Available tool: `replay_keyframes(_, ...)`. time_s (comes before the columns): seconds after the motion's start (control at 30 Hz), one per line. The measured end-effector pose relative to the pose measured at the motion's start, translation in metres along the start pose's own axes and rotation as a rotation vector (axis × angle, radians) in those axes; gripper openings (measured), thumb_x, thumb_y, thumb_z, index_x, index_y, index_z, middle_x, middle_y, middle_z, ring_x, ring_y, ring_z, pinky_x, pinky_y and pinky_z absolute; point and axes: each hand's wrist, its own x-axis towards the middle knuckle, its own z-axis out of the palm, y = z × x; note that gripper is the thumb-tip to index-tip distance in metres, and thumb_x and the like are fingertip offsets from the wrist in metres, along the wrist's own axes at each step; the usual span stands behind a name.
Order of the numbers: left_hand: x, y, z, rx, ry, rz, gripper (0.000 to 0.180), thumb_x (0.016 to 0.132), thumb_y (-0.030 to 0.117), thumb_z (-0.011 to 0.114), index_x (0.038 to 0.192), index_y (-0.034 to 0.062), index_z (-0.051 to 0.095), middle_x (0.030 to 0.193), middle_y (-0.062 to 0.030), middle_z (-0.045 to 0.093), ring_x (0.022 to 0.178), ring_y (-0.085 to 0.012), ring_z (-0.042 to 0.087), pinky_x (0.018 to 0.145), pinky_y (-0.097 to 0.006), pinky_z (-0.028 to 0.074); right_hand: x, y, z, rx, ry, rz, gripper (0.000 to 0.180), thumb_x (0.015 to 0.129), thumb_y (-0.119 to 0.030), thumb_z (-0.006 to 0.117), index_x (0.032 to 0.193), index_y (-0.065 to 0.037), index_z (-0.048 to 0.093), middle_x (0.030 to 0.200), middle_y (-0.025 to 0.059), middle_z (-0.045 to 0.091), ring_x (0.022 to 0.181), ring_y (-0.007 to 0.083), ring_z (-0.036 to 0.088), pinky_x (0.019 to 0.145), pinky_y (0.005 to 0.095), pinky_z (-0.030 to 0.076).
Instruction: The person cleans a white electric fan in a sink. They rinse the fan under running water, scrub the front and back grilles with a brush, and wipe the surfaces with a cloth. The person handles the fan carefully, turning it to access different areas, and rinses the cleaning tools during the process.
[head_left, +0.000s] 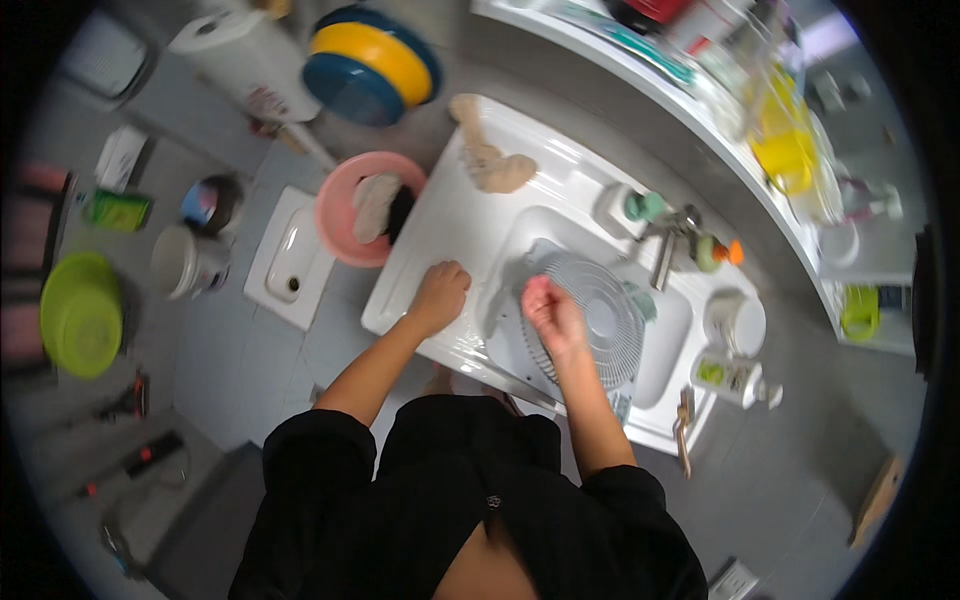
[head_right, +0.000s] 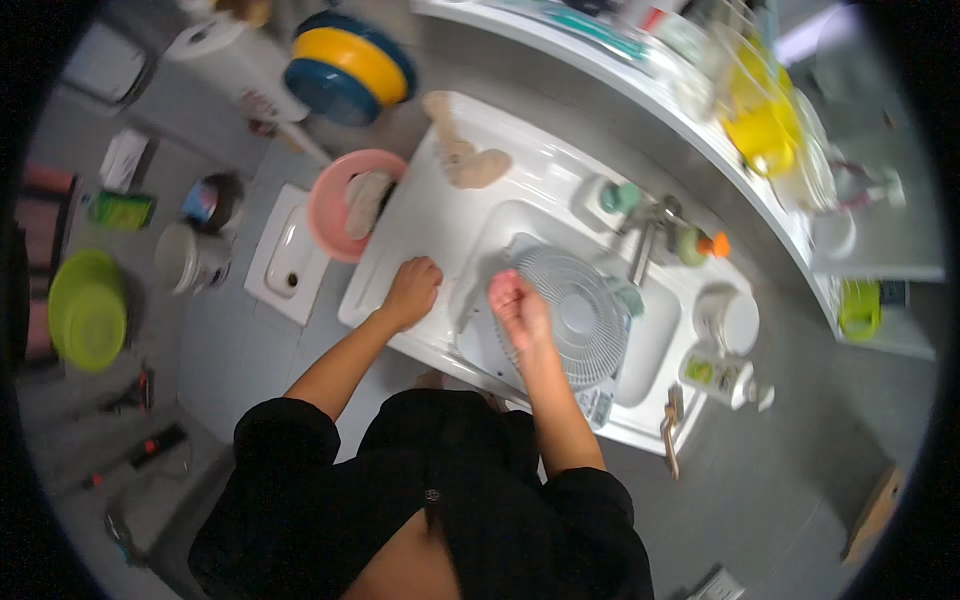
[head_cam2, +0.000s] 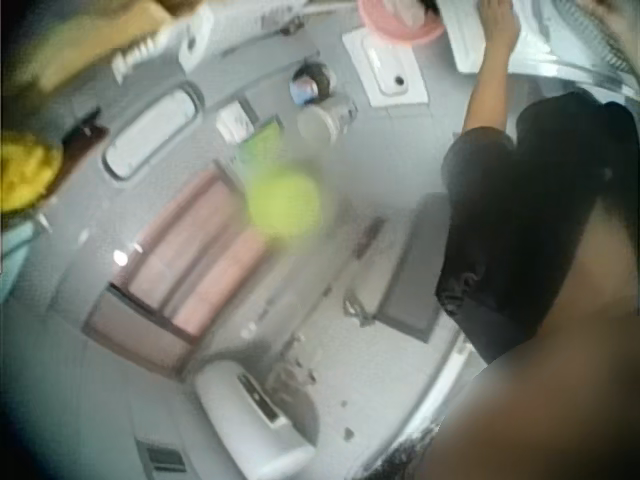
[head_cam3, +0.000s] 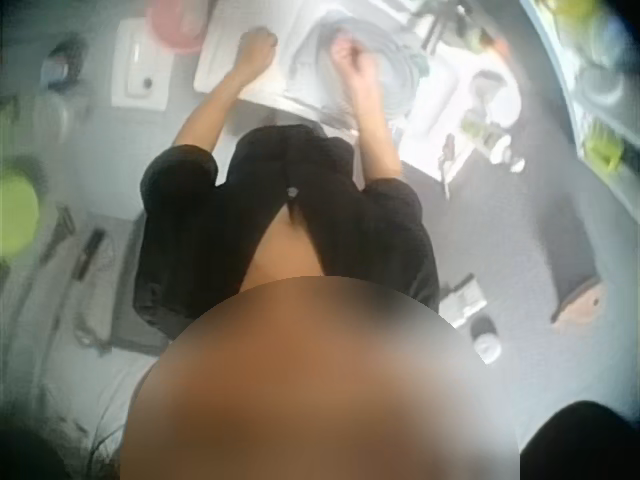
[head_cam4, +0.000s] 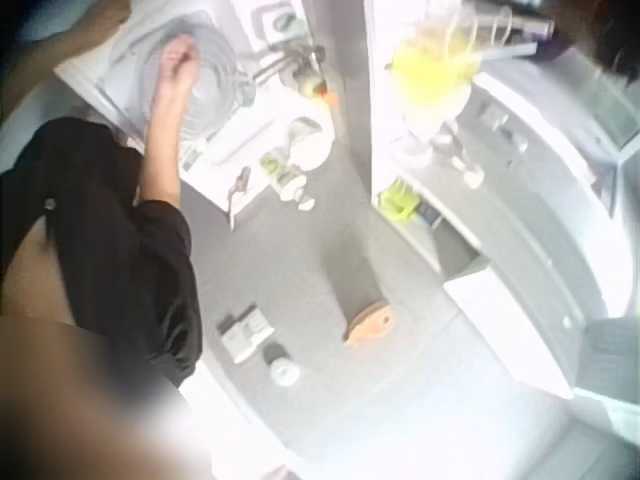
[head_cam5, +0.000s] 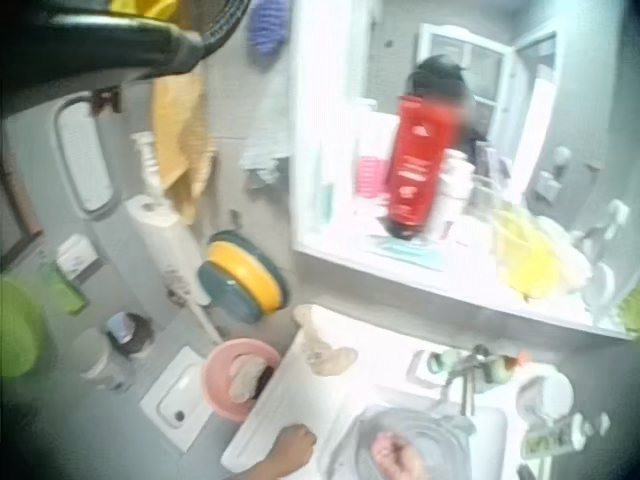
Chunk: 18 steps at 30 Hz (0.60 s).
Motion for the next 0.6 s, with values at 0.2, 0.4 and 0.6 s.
replay_keyframes(0.2, 0.063, 0.046, 0.051, -0.127, 0.116, 0.042, 0.015, 0.069, 0.003, 0.053, 0.083, 0.0074, 0.054, 0.084, -0.0086, 0.054, 0.083, -0.0289, 0.05, 0.076, -0.041, 0.036, -0.024, -0.135, -0.051, 0.432, 0.342, -0.376, 0.018, 0.088, -0.002, 0.032, 0.089, 0.006, 0.048, 0.082, 0.0152, 0.057, 0.076, 0.0254, 0.058, 0.074, 0.0373, 0.051)
replay_keyframes(0.4, 0.095, 0.071, 0.118, -0.233, 0.004, -0.292, 0.039, 0.073, 0.02, 0.06, 0.105, 0.0008, 0.05, 0.098, -0.0168, 0.056, 0.097, -0.0327, 0.05, 0.085, -0.041, 0.039, -0.021, -0.174, -0.065, -0.449, 0.374, -0.454, 0.017, 0.085, -0.003, 0.043, 0.094, 0.006, 0.053, 0.086, 0.0146, 0.059, 0.077, 0.0228, 0.058, 0.067, 0.0309, 0.051)
replay_keyframes(0.6, 0.129, 0.083, 0.111, -0.506, -0.449, -0.926, 0.097, 0.065, 0.049, 0.069, 0.131, -0.0046, 0.022, 0.118, -0.0246, 0.046, 0.107, -0.0289, 0.049, 0.089, -0.036, 0.04, -0.081, -0.19, -0.213, -2.292, 1.016, -0.501, 0.042, 0.084, -0.035, 0.052, 0.091, 0.006, 0.058, 0.069, 0.0108, 0.059, 0.064, 0.0217, 0.057, 0.056, 0.0353, 0.047)
